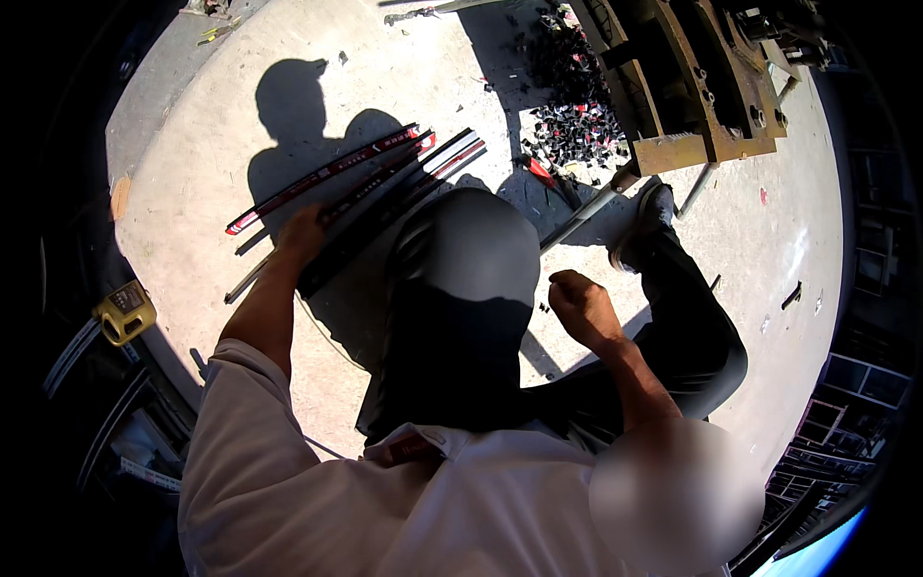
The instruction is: The person retrieves a stack of metal profiles from a box, carries them to a manual press machine, and cuts them into shorter pieces one by one. The person repeatedly places each profile into the press, operates the lever to cut, and collects the cut pieces on the floor.
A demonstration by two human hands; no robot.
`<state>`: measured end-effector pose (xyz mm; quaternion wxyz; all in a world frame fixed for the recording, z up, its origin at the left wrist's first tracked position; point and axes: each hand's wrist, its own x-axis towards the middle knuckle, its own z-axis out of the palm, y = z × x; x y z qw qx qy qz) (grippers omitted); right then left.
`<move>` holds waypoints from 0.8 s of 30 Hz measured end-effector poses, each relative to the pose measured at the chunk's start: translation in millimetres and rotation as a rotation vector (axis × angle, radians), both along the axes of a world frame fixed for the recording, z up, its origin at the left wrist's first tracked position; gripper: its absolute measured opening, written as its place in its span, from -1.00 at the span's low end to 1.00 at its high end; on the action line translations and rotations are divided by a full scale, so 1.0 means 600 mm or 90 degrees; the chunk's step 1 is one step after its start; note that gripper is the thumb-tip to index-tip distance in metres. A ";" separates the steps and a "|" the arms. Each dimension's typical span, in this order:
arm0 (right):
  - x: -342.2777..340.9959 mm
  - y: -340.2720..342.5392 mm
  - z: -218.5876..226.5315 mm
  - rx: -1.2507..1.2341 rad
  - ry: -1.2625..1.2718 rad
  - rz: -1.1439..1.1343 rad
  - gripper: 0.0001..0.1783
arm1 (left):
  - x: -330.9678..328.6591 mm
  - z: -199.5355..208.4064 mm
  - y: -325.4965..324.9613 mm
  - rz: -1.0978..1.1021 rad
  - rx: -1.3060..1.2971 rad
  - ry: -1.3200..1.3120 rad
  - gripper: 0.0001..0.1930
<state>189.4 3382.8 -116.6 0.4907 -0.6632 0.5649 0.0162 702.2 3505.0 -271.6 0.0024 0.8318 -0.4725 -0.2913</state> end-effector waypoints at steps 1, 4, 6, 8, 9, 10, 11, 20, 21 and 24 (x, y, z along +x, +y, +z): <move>0.004 -0.001 0.005 0.025 0.019 -0.009 -0.66 | 0.003 -0.008 -0.002 0.003 0.005 0.000 -0.70; 0.016 -0.007 0.015 0.017 0.072 0.022 -0.67 | 0.005 -0.024 -0.015 0.002 0.009 0.003 -0.70; 0.024 -0.009 0.023 0.025 0.069 0.020 -0.68 | 0.005 -0.036 -0.025 -0.009 0.010 -0.025 -0.71; 0.028 -0.011 0.024 0.027 0.065 0.026 -0.69 | 0.005 -0.051 -0.030 -0.025 0.014 -0.085 -0.72; 0.029 -0.012 0.022 0.023 0.062 0.030 -0.70 | -0.003 -0.050 -0.038 -0.024 -0.039 -0.111 -0.72; 0.032 -0.013 0.021 0.020 0.058 0.033 -0.70 | -0.016 -0.050 -0.048 -0.023 -0.092 -0.136 -0.72; 0.033 -0.014 0.023 0.016 0.061 0.044 -0.70 | -0.030 -0.050 -0.057 -0.021 -0.145 -0.162 -0.73; 0.032 -0.021 0.016 -0.049 0.058 0.112 -0.69 | -0.181 -0.098 -0.062 -0.091 -0.164 -0.028 -0.74; 0.031 -0.021 0.015 -0.050 0.045 0.109 -0.69 | -0.183 -0.103 -0.061 -0.092 -0.161 -0.049 -0.73; 0.021 -0.019 0.005 -0.045 0.047 0.102 -0.67 | -0.185 -0.112 -0.061 -0.103 -0.142 -0.091 -0.74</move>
